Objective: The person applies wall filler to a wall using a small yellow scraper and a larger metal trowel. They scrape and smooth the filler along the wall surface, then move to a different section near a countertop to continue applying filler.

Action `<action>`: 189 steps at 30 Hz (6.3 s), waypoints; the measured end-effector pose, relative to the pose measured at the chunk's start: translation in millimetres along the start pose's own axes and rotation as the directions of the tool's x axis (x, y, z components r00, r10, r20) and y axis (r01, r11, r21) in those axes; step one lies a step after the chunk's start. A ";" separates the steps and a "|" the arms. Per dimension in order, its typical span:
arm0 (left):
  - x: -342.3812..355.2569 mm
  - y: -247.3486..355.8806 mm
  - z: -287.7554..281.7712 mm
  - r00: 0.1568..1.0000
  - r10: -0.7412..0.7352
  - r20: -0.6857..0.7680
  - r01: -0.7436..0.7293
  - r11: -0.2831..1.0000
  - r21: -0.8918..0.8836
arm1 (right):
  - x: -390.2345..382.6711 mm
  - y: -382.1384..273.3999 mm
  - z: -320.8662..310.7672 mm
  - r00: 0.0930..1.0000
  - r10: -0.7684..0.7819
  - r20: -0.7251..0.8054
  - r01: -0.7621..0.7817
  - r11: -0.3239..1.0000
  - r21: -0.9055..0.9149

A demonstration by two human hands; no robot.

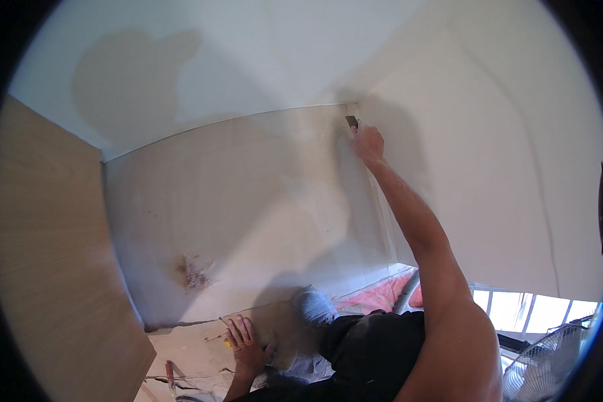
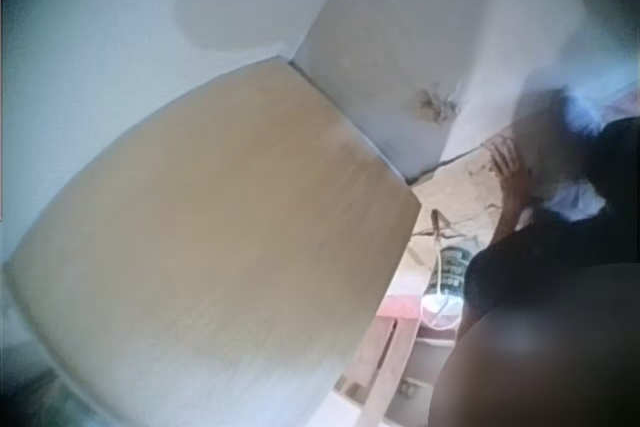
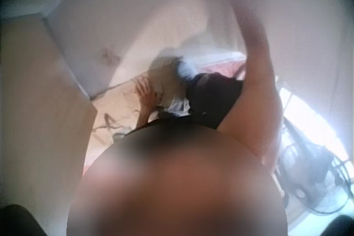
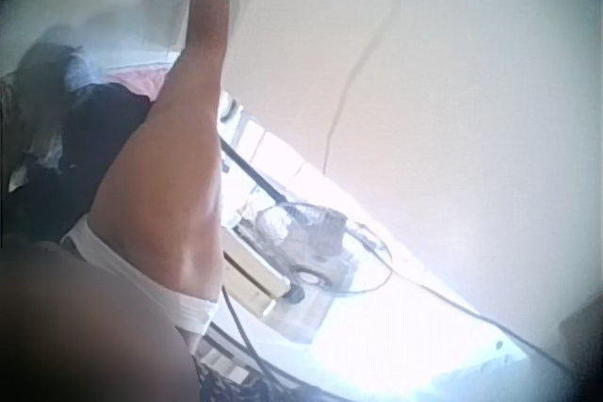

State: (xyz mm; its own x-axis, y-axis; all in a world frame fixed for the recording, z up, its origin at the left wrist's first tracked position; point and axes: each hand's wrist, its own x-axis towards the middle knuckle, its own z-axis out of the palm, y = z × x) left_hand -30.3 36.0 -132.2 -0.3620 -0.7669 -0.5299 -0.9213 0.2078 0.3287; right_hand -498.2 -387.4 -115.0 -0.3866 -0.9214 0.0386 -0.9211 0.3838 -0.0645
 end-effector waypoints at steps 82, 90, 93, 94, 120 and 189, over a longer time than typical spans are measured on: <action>9.6 -38.3 -34.3 0.909 0.266 0.322 -0.148 0.926 -0.346 | -388.3 131.0 50.9 0.974 -0.020 0.225 -0.116 0.810 0.574; 97.5 28.2 -26.9 0.898 0.294 -0.326 -0.370 0.907 -0.201 | -328.7 122.9 -6.8 0.867 -0.303 0.396 0.116 0.895 0.432; 102.2 72.7 -66.0 0.940 0.194 0.280 -0.102 0.945 -0.312 | -312.0 130.9 -35.0 0.763 -0.383 0.521 0.253 0.918 0.305; 102.6 75.3 -60.6 0.959 0.214 0.183 -0.150 0.939 -0.309 | -307.4 133.1 -39.6 0.736 -0.411 0.538 0.323 0.911 0.255; 79.1 76.5 -25.3 0.837 0.430 0.339 -0.366 0.900 -0.237 | -265.3 43.7 -95.9 0.503 -0.562 0.657 0.612 0.768 0.189; 74.3 94.6 -12.5 0.857 0.431 0.282 -0.422 0.902 -0.096 | -322.8 153.5 9.5 0.764 -0.313 0.564 0.025 0.888 0.458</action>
State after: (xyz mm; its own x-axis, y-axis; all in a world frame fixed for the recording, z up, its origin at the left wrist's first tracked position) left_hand -142.6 -8.9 -130.7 -0.7475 -0.3968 -0.5327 -0.6642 0.4528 0.5948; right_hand -514.4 -31.7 -146.9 0.0177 -0.8582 -0.5130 -0.8075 0.2903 -0.5135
